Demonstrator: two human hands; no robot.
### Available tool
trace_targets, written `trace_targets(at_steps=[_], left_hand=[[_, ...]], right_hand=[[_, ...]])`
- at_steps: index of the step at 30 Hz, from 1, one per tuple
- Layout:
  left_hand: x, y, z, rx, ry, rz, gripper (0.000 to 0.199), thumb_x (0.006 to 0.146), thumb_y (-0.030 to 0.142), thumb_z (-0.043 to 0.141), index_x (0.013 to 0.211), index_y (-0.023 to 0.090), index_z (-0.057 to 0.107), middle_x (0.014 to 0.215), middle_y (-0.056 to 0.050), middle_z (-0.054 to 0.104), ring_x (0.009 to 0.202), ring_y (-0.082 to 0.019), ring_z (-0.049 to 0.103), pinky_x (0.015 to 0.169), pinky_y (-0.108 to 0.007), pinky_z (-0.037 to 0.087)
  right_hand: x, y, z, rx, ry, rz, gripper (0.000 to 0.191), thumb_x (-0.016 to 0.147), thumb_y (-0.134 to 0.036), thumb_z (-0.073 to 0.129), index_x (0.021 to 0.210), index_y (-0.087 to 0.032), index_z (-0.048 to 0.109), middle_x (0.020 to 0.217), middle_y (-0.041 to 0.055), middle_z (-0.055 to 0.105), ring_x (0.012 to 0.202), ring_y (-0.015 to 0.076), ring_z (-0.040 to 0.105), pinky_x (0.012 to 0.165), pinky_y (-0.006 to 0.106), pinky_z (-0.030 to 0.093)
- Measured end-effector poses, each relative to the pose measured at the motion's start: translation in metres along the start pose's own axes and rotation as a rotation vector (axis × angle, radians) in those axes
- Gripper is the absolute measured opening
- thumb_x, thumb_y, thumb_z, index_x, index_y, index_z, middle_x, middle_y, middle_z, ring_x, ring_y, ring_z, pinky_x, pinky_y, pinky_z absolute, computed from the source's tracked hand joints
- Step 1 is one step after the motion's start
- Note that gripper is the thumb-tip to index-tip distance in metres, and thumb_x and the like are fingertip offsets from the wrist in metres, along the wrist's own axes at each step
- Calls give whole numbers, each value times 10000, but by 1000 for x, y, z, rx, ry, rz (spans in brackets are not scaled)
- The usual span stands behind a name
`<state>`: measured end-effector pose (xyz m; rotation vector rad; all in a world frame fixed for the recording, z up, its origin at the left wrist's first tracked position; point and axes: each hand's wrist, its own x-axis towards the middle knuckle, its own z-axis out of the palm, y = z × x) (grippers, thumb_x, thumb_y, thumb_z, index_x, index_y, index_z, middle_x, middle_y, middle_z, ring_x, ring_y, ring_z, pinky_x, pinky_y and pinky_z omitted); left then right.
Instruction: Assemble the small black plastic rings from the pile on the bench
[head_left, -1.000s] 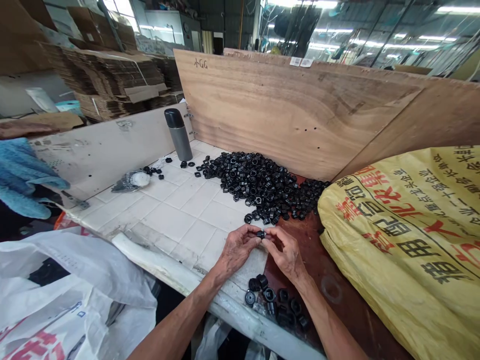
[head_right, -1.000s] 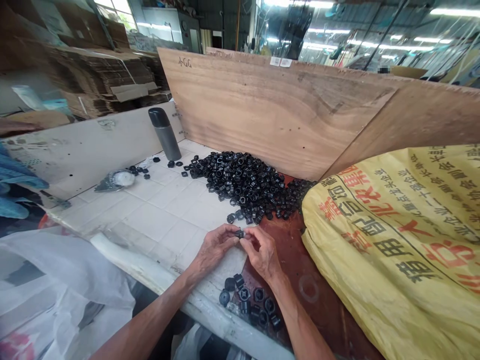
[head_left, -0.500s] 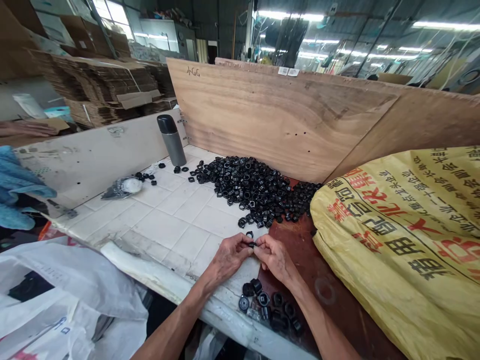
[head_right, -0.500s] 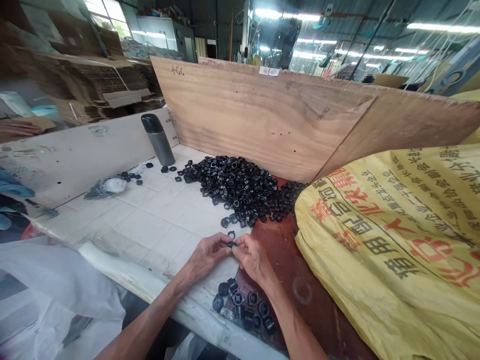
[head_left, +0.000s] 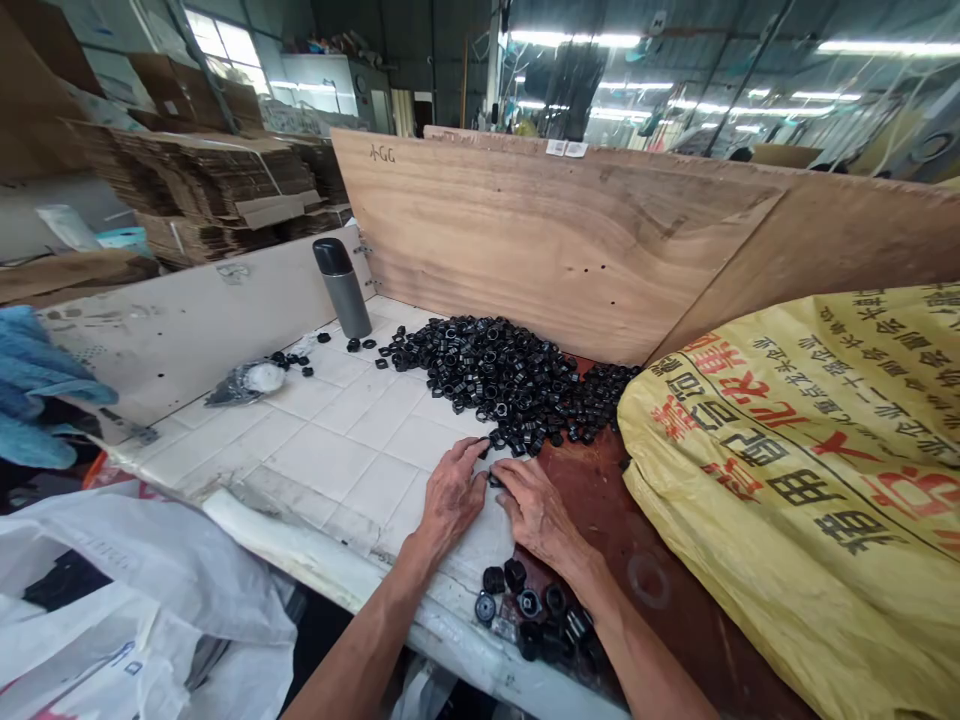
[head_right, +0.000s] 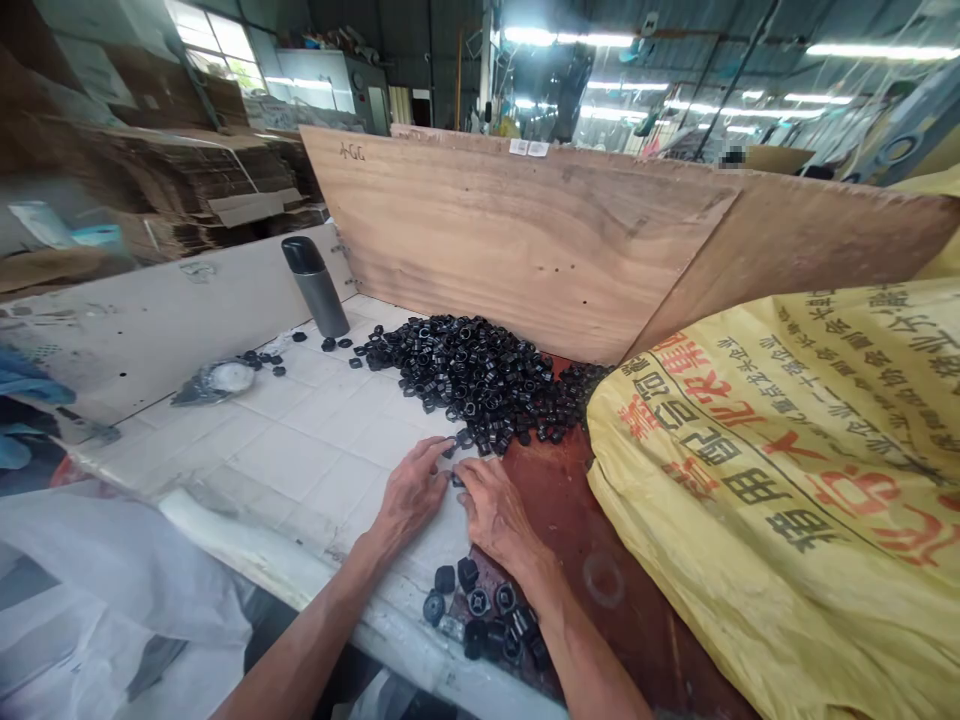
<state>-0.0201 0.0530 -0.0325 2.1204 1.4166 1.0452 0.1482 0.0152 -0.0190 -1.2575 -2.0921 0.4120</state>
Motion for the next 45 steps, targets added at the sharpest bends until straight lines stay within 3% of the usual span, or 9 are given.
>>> trace_targets(at_steps=[5, 8, 13, 18, 23, 29, 37, 42, 45], left_hand=[[-3, 3, -1, 77, -40, 55, 207, 843, 152, 539, 1000, 230, 649, 1021, -55, 656, 950, -229, 613, 856, -372, 521], [-4, 7, -2, 62, -16, 53, 290, 829, 139, 525, 1080, 236, 632, 1055, -60, 630, 963, -227, 614, 840, -354, 529], [-5, 11, -4, 82, 110, -14, 363, 792, 134, 538, 1139, 218, 602, 1098, -92, 587, 1036, -272, 582, 869, -396, 532], [-5, 6, 3, 136, 95, 78, 513, 727, 180, 634, 1231, 141, 549, 1351, -187, 455, 1275, -377, 431, 1045, -525, 441], [-6, 1, 11, 142, 24, 138, 687, 706, 216, 667, 1355, 140, 454, 1496, -207, 344, 1396, -405, 324, 1112, -565, 373], [-7, 5, 7, 83, -18, 202, 626, 766, 300, 665, 1338, 153, 458, 1376, -184, 474, 1309, -359, 432, 1104, -539, 386], [-10, 12, -2, 49, 62, 167, 566, 777, 286, 687, 1293, 158, 492, 1373, -186, 432, 1265, -347, 434, 1043, -508, 429], [-11, 19, -13, -71, 202, 151, 101, 875, 253, 592, 945, 182, 610, 902, -55, 590, 863, -196, 573, 802, -332, 493], [-18, 26, -20, -127, 50, 193, 333, 948, 279, 506, 629, 185, 502, 614, 26, 451, 573, -116, 467, 597, -245, 416]], right_hand=[[-3, 28, -21, -80, 418, 181, 266, 923, -254, 529, 1159, -190, 633, 1140, 125, 635, 1087, 262, 580, 970, 445, 485], [-8, 62, -37, -265, 614, 287, 475, 912, -417, 562, 1290, -131, 559, 1301, 200, 545, 1238, 330, 488, 1048, 545, 400], [-7, 105, -42, -303, 590, 427, 695, 935, -557, 465, 1423, -63, 431, 1451, 271, 401, 1356, 374, 376, 1076, 583, 351], [20, 118, -40, -373, 478, 418, 622, 939, -575, 438, 1368, -132, 522, 1375, 217, 500, 1298, 360, 431, 1060, 603, 341], [32, 100, -25, -353, 387, 301, 467, 980, -483, 395, 1231, -174, 639, 1273, 158, 554, 1212, 293, 504, 1041, 526, 393], [18, 55, -1, -294, 343, 272, 420, 992, -405, 392, 1253, -158, 611, 1231, 154, 516, 1184, 260, 512, 1037, 466, 427], [-14, 39, -24, 187, 384, 290, 386, 1008, -405, 377, 1232, -181, 599, 1270, 117, 602, 1200, 216, 552, 1054, 407, 424], [-20, 28, -49, 115, 365, 387, 326, 903, -463, 567, 1039, -186, 671, 1081, 94, 696, 1032, 246, 629, 948, 388, 476], [-38, 5, -63, 124, 205, 413, 281, 941, -413, 509, 1035, -206, 674, 1069, 78, 706, 1006, 233, 647, 930, 384, 489]])
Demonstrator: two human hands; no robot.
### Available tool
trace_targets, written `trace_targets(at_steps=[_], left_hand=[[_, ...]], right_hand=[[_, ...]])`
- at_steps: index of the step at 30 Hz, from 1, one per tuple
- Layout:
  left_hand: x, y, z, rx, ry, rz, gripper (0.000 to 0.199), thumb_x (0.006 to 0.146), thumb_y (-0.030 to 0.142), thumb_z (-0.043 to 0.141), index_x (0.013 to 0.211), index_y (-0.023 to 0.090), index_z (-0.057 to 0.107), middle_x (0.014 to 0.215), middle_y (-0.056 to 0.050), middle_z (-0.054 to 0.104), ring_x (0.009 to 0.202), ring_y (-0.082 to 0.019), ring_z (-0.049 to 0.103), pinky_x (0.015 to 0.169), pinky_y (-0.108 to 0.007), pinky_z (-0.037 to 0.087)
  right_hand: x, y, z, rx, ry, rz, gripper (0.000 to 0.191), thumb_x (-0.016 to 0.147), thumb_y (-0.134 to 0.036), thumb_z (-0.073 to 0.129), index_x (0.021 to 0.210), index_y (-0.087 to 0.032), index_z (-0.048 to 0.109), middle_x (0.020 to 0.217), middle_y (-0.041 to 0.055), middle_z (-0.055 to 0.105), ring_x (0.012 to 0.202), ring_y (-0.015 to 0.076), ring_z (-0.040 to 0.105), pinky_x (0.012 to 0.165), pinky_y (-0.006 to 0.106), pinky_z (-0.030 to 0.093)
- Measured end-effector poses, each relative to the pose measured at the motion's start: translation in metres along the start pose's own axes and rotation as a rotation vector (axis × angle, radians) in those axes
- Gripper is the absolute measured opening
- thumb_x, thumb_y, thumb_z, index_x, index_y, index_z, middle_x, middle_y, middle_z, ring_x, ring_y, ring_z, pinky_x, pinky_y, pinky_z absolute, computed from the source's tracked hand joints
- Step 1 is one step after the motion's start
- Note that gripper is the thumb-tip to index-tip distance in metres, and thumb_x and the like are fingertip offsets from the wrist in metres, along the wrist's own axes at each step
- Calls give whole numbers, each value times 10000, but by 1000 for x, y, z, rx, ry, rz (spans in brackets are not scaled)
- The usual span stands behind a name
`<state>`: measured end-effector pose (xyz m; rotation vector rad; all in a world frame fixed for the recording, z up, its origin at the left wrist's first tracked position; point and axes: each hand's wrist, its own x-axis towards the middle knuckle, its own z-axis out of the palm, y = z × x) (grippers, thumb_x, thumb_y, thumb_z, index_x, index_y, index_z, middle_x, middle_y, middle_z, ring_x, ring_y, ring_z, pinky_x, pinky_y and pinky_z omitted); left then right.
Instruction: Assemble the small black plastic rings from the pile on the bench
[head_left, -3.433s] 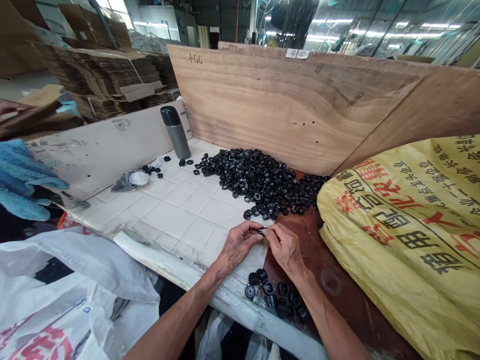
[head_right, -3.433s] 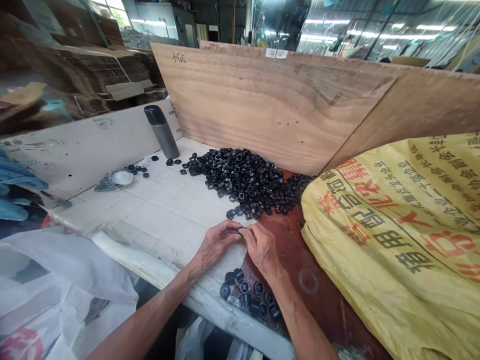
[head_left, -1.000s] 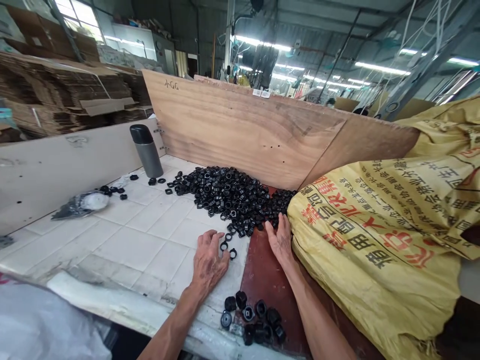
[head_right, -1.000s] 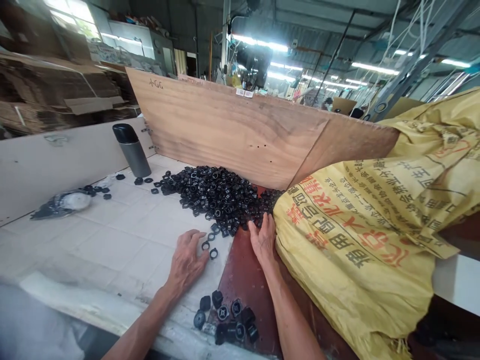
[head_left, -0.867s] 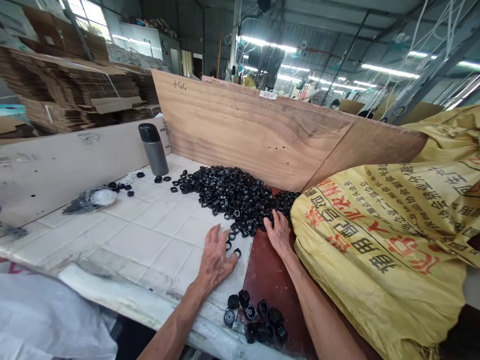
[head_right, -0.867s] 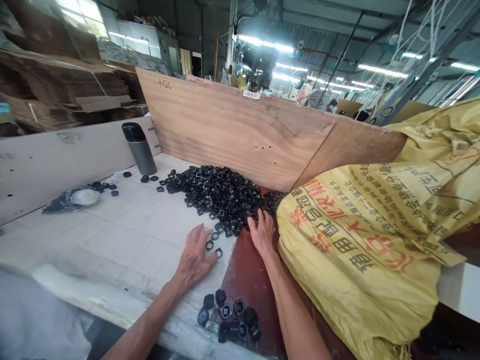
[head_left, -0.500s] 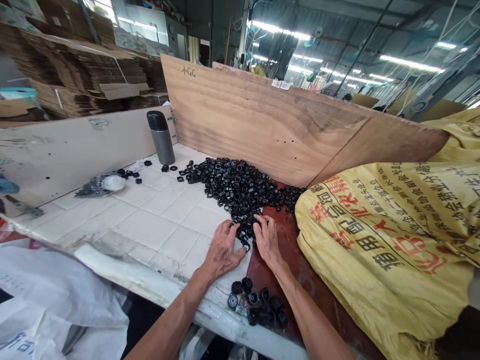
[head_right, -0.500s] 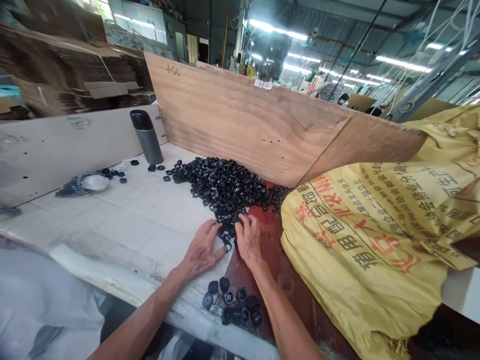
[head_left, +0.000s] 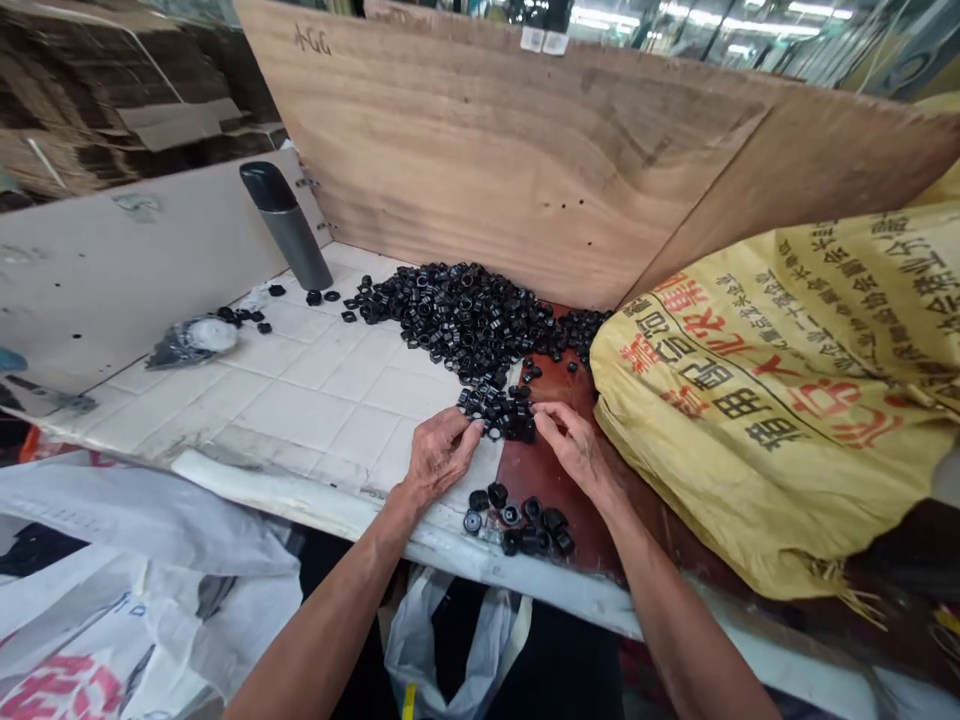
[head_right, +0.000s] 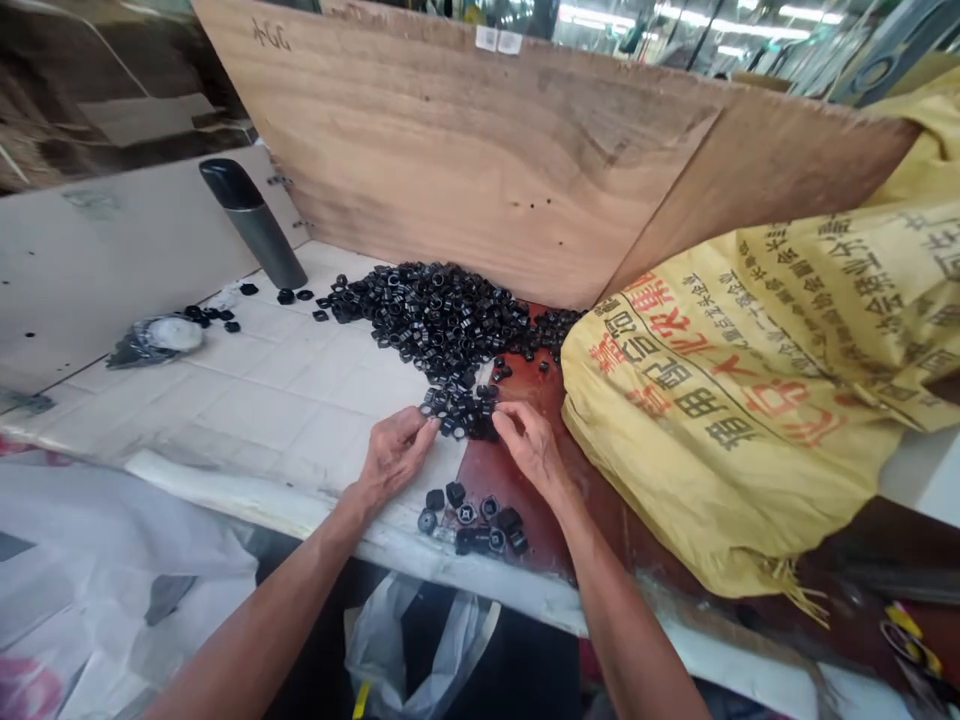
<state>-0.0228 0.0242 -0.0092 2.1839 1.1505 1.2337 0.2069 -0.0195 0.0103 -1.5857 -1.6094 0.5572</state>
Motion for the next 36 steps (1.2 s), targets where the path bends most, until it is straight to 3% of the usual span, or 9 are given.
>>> trace_targets(at_steps=[3, 5, 8, 11, 17, 22, 28, 31, 36], left_hand=[[-16, 13, -11, -14, -210, 18, 358, 982, 341, 466, 663, 183, 510, 650, 13, 491, 622, -126, 516, 642, -256, 450], [-32, 22, -18, -29, -327, 63, 301, 932, 471, 546, 924, 173, 586, 913, -64, 612, 885, -195, 608, 806, -327, 512], [-57, 30, -19, -10, -432, 222, 900, 709, 714, 667, 1353, 135, 423, 1336, -223, 496, 1273, -368, 466, 1014, -520, 457], [-71, 34, -10, 30, -512, 323, 1131, 640, 786, 644, 1470, 111, 278, 1344, -255, 489, 1288, -428, 430, 1020, -616, 418], [-82, 39, -7, 65, -598, 376, 810, 853, 630, 561, 1427, 106, 335, 1137, -182, 586, 1032, -318, 560, 849, -485, 528], [-102, 46, -22, 102, -571, 381, 605, 948, 449, 506, 1433, 147, 305, 1160, -168, 593, 1015, -292, 576, 756, -405, 561], [-175, 49, -30, -57, -345, 100, 516, 932, 272, 527, 1413, 197, 355, 1195, -139, 566, 1062, -240, 613, 864, -353, 560], [-216, 43, -23, -108, -280, -87, 467, 886, 165, 520, 1342, 209, 425, 1180, -123, 561, 1064, -233, 620, 893, -361, 556], [-259, 14, 5, -80, -517, -319, 648, 742, 22, 502, 1364, 172, 405, 1295, -158, 524, 1229, -273, 552, 1012, -440, 508]], right_hand=[[-44, -8, -14, -160, 91, -114, 292, 894, -393, 596, 1118, -213, 646, 1326, 114, 579, 1275, 297, 498, 1091, 487, 366], [-77, -7, -19, -231, 80, -144, 394, 893, -419, 609, 1231, -219, 593, 1424, 129, 482, 1357, 329, 401, 1119, 539, 314], [-113, -7, -14, -265, -80, -139, 666, 861, -536, 642, 1402, -198, 450, 1444, 170, 442, 1334, 366, 402, 1078, 576, 342], [-126, -18, 3, -302, -218, -154, 888, 811, -579, 693, 1498, -171, 305, 1427, 202, 451, 1276, 395, 425, 1024, 613, 375], [-121, -37, 26, -191, -254, -286, 523, 913, -446, 625, 1319, -143, 497, 1230, 177, 574, 1115, 309, 543, 955, 497, 489], [-137, -41, 32, -83, -173, -329, 463, 875, -436, 681, 1237, -175, 557, 1165, 154, 608, 1092, 290, 594, 938, 454, 525], [-177, -61, 60, 14, -131, -381, 409, 913, -265, 650, 1294, -194, 521, 1157, 150, 596, 1078, 276, 602, 918, 444, 551], [-202, -50, 86, 21, -108, -383, 380, 914, -214, 624, 1285, -200, 540, 1155, 146, 604, 1062, 272, 603, 893, 448, 559], [-234, -2, 133, -56, -317, -78, 434, 891, -242, 629, 1310, -168, 546, 1207, 158, 606, 1170, 295, 578, 968, 484, 534]])
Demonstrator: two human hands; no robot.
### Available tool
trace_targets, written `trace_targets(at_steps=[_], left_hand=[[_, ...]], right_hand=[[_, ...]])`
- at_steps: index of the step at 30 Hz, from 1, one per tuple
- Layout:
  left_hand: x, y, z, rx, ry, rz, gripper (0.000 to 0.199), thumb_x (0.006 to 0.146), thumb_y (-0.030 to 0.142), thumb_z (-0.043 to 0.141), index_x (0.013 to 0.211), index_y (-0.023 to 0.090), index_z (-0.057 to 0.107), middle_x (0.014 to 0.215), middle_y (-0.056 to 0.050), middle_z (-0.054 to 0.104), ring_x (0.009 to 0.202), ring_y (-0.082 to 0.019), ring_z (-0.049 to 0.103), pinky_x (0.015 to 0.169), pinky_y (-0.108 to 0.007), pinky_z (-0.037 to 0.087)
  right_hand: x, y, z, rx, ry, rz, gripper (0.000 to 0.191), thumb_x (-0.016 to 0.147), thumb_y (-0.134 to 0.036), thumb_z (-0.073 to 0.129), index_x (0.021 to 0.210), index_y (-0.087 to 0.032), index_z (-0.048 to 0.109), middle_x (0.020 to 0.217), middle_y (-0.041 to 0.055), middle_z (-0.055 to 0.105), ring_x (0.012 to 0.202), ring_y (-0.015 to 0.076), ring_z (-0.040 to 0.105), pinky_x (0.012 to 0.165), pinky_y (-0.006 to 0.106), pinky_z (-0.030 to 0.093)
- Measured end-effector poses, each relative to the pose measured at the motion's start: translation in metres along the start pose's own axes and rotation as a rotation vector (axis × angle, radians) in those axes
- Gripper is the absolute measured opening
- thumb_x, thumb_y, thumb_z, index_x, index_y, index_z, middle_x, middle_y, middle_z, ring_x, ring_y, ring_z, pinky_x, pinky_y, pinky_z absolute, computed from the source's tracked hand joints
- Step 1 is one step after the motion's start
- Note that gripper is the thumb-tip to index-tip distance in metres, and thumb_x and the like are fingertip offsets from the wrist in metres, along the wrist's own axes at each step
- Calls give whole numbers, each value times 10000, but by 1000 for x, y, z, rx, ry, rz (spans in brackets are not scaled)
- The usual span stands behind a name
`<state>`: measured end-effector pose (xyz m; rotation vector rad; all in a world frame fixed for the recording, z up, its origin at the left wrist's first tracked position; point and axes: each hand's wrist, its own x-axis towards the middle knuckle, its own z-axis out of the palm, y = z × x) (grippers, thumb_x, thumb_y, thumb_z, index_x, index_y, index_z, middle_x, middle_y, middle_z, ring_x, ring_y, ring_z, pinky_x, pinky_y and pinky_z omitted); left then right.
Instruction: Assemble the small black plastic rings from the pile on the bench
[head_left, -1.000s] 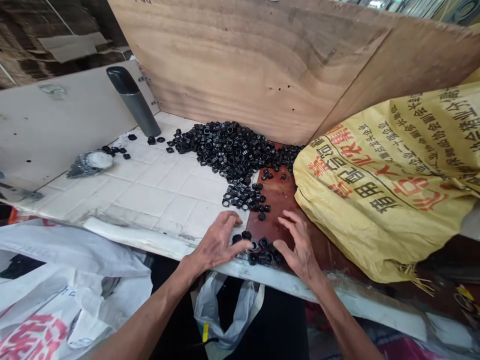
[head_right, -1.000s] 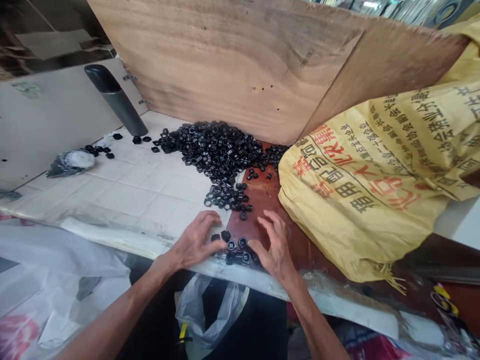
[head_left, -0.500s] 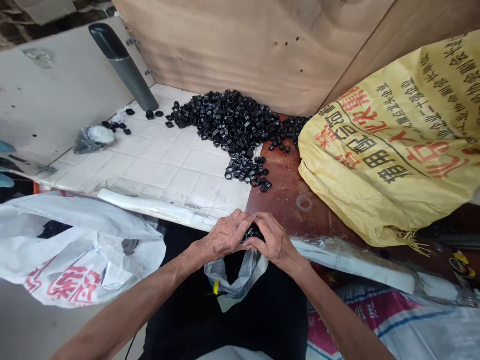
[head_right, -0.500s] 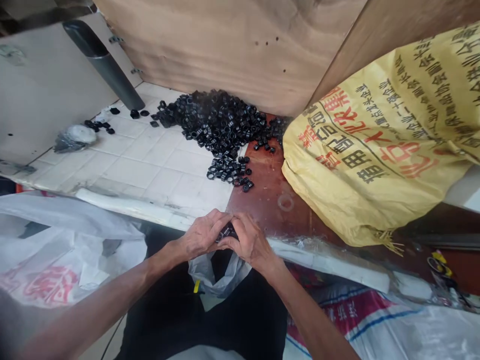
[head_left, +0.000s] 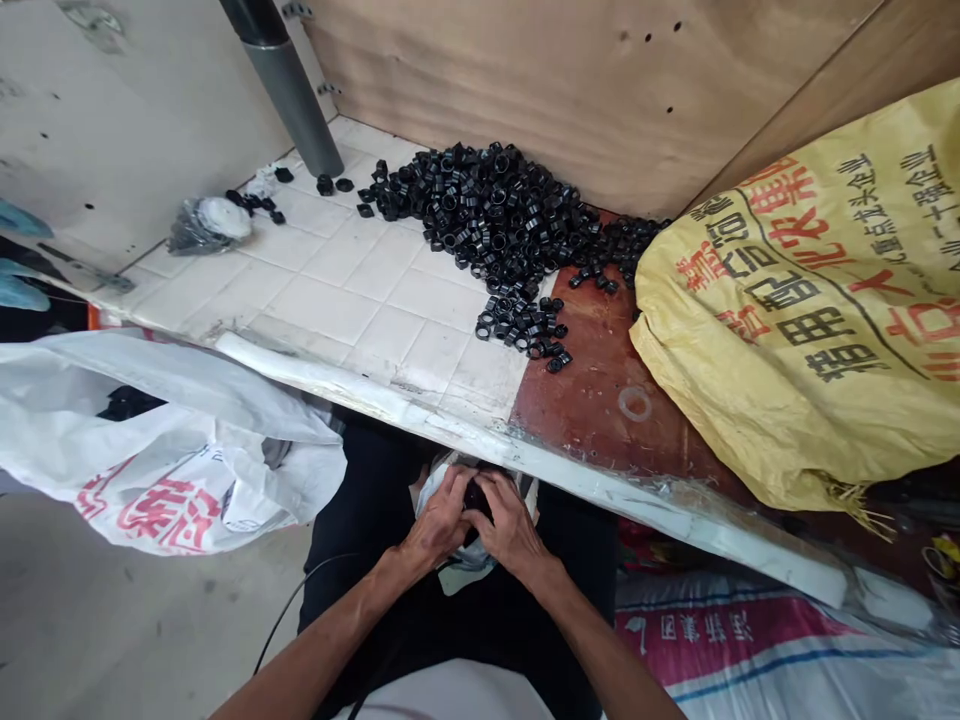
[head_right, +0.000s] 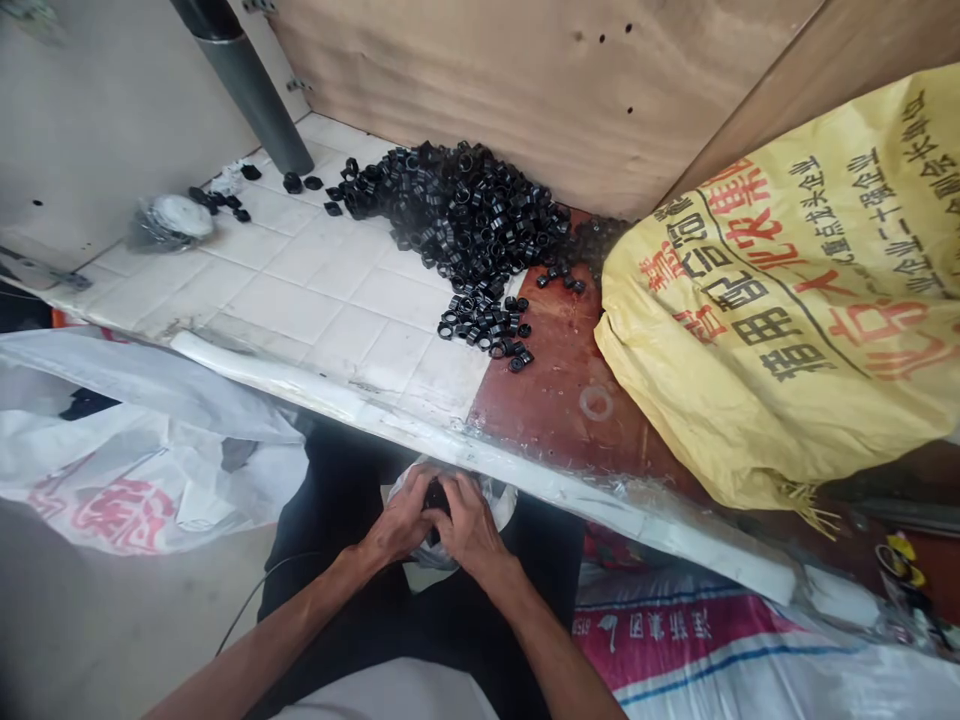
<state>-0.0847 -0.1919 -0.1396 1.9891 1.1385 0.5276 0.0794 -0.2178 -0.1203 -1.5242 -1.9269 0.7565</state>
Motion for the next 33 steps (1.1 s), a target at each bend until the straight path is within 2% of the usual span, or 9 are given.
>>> trace_targets(at_steps=[3, 6, 8, 11, 14, 17, 24, 28, 33], left_hand=[[0, -19, 15, 96, -165, -93, 667, 716, 55, 579, 1363, 129, 435, 1383, -203, 490, 1327, -344, 480, 1051, -499, 475], [-3, -19, 9, 134, -253, -73, 576, 745, 120, 639, 1302, 173, 504, 1292, -146, 590, 1229, -320, 575, 995, -477, 522], [-4, -5, -10, 117, -213, 5, 415, 837, 177, 608, 1246, 185, 540, 1155, -117, 659, 1077, -272, 658, 913, -427, 563], [6, 33, -56, 20, -88, 159, 149, 939, 205, 534, 1071, 216, 601, 930, -51, 683, 858, -185, 683, 782, -311, 566], [39, 68, -97, -33, 18, 285, 104, 945, 199, 543, 1032, 222, 596, 883, -21, 660, 793, -147, 658, 763, -271, 537], [91, 84, -114, 60, 123, 214, 87, 949, 250, 542, 1013, 201, 574, 881, -22, 631, 745, -150, 642, 728, -287, 533], [192, 84, -98, 181, 205, 176, 287, 869, 178, 596, 1140, 178, 501, 1002, -62, 612, 876, -211, 662, 804, -358, 563], [209, 87, -89, 238, 247, 178, 256, 877, 223, 593, 1121, 183, 526, 977, -63, 609, 869, -218, 656, 789, -360, 565], [209, 80, -80, 244, 312, 157, 240, 854, 190, 598, 1090, 199, 554, 1003, -58, 620, 867, -205, 659, 787, -335, 563]], right_hand=[[-5, 11, 11, -74, -49, 143, 491, 844, -242, 667, 1309, -132, 553, 1298, 205, 572, 1250, 350, 536, 993, 545, 505], [-7, -8, -11, -7, 33, 88, 272, 905, -185, 572, 1170, -166, 628, 1169, 158, 661, 1113, 286, 635, 941, 469, 549], [-5, -30, -42, 90, 111, -16, 179, 931, -153, 536, 1046, -225, 654, 972, 78, 706, 929, 222, 684, 844, 383, 581], [14, -52, -94, 81, 251, -110, 222, 915, -121, 565, 1091, -238, 629, 988, 78, 702, 898, 217, 681, 820, 364, 574], [52, -40, -133, -42, 364, 14, 160, 937, -182, 547, 1064, -228, 632, 1046, 109, 668, 920, 233, 662, 819, 380, 561], [96, -13, -152, -161, 368, 120, 265, 920, -241, 565, 1179, -185, 583, 1021, 109, 637, 828, 222, 650, 768, 381, 562], [153, 3, -158, -426, 197, 109, 185, 908, -205, 557, 1082, -161, 604, 1000, 115, 639, 859, 241, 637, 764, 350, 508], [169, 12, -167, -360, 95, 30, 148, 850, -111, 575, 989, -145, 615, 934, 97, 654, 833, 223, 630, 744, 317, 485], [173, 27, -178, -108, 144, 6, 138, 842, -179, 632, 977, -175, 661, 782, 16, 615, 687, 165, 581, 649, 274, 458]])
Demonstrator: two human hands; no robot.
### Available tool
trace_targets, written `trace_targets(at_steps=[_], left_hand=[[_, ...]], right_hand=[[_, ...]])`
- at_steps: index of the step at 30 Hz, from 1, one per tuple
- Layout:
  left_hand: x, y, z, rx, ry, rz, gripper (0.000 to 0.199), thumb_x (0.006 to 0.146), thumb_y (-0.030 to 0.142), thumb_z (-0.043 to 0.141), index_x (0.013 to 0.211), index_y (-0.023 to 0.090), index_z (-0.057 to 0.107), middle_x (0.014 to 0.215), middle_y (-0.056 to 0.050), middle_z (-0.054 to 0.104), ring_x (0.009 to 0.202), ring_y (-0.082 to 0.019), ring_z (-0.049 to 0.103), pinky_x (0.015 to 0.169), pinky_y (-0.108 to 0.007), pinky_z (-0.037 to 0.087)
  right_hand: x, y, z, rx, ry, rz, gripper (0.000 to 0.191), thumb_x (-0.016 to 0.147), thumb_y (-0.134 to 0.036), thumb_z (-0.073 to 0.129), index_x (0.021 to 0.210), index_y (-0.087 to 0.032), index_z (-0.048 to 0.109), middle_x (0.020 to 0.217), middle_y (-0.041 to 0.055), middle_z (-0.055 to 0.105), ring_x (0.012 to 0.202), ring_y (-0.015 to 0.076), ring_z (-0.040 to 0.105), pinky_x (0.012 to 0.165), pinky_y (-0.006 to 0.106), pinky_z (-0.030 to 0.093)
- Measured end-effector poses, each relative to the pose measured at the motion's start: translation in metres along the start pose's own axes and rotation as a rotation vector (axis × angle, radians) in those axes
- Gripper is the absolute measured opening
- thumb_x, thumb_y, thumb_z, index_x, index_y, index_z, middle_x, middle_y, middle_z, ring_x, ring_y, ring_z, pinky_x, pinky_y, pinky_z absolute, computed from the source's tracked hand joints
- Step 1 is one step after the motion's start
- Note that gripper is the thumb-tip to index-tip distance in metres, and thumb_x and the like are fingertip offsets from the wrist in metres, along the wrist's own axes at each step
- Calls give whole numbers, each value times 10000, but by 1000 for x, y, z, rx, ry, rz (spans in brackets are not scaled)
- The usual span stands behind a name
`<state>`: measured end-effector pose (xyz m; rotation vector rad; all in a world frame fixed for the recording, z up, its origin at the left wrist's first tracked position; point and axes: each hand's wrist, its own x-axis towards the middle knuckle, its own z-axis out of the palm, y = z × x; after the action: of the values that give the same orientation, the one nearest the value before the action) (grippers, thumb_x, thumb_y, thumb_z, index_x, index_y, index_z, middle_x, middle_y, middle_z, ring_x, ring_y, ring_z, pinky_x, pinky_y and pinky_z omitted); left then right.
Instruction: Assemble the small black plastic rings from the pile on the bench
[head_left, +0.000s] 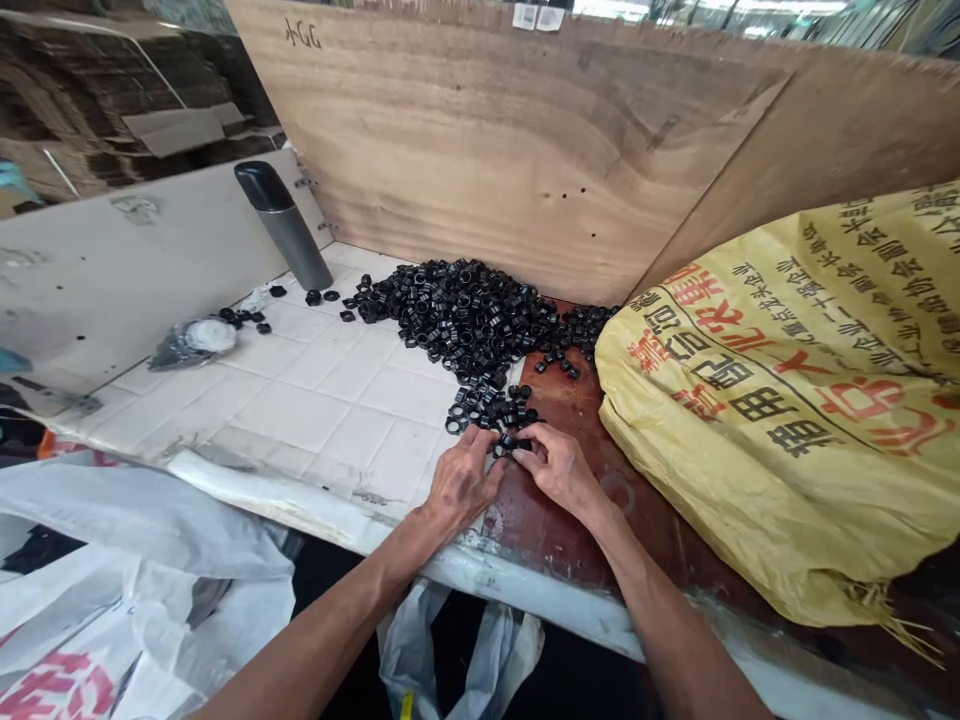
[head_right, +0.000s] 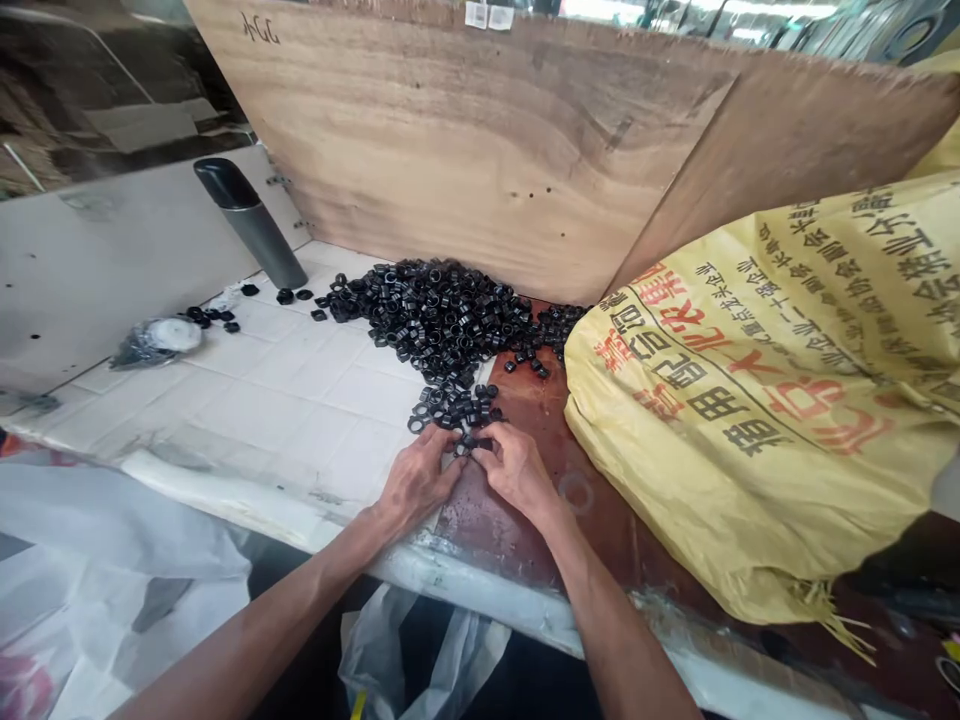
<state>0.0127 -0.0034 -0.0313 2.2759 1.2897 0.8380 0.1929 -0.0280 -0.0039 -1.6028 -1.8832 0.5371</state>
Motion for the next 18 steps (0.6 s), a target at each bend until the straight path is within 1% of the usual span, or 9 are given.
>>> trace_targets(at_steps=[3, 5, 8, 11, 13, 16, 18], left_hand=[[-1, -2, 2, 11, 13, -7, 202, 865, 204, 590, 1067, 199, 576, 996, -60, 623, 859, -209, 658, 758, -330, 562], [0, -2, 2, 6, 16, -12, 180, 878, 197, 572, 1058, 202, 588, 985, -56, 632, 817, -191, 657, 730, -309, 556], [2, -3, 2, -21, 10, -36, 169, 891, 185, 555, 1053, 210, 596, 974, -40, 664, 713, -151, 647, 686, -277, 543], [3, -7, 3, -59, 0, -44, 211, 879, 168, 572, 1083, 216, 596, 975, -27, 688, 678, -140, 640, 674, -271, 543], [4, -8, 3, -82, -4, -41, 235, 872, 151, 577, 1098, 212, 602, 989, -32, 689, 714, -147, 651, 702, -278, 552], [6, -8, 3, -89, 6, -40, 198, 893, 157, 554, 1071, 211, 622, 993, -43, 664, 816, -167, 666, 753, -288, 560], [6, -7, 4, -71, 22, -35, 189, 910, 170, 532, 1061, 224, 631, 1002, -43, 641, 852, -167, 664, 760, -280, 560]], right_hand=[[-3, -5, -1, 172, 41, 24, 176, 859, -193, 610, 1026, -189, 667, 795, 12, 629, 667, 150, 583, 616, 256, 470], [-4, -11, 0, 253, 50, 23, 190, 858, -192, 608, 1037, -190, 673, 820, 19, 648, 658, 142, 591, 600, 247, 483], [-3, -16, 3, 278, 59, 12, 176, 840, -190, 624, 1003, -188, 691, 830, 26, 660, 651, 139, 598, 600, 246, 498], [-1, -14, 6, 256, 83, 27, 176, 838, -193, 620, 994, -182, 701, 822, 34, 658, 637, 142, 597, 578, 248, 501], [0, -11, 7, 239, 88, 31, 170, 839, -195, 614, 982, -180, 706, 843, 45, 658, 645, 147, 608, 578, 254, 512], [0, -9, 9, 218, 97, 23, 148, 843, -199, 615, 953, -184, 714, 915, 66, 663, 682, 158, 631, 609, 273, 541], [-1, -10, 11, 219, 117, 10, 156, 859, -208, 609, 971, -191, 715, 966, 78, 663, 736, 171, 647, 629, 281, 556]])
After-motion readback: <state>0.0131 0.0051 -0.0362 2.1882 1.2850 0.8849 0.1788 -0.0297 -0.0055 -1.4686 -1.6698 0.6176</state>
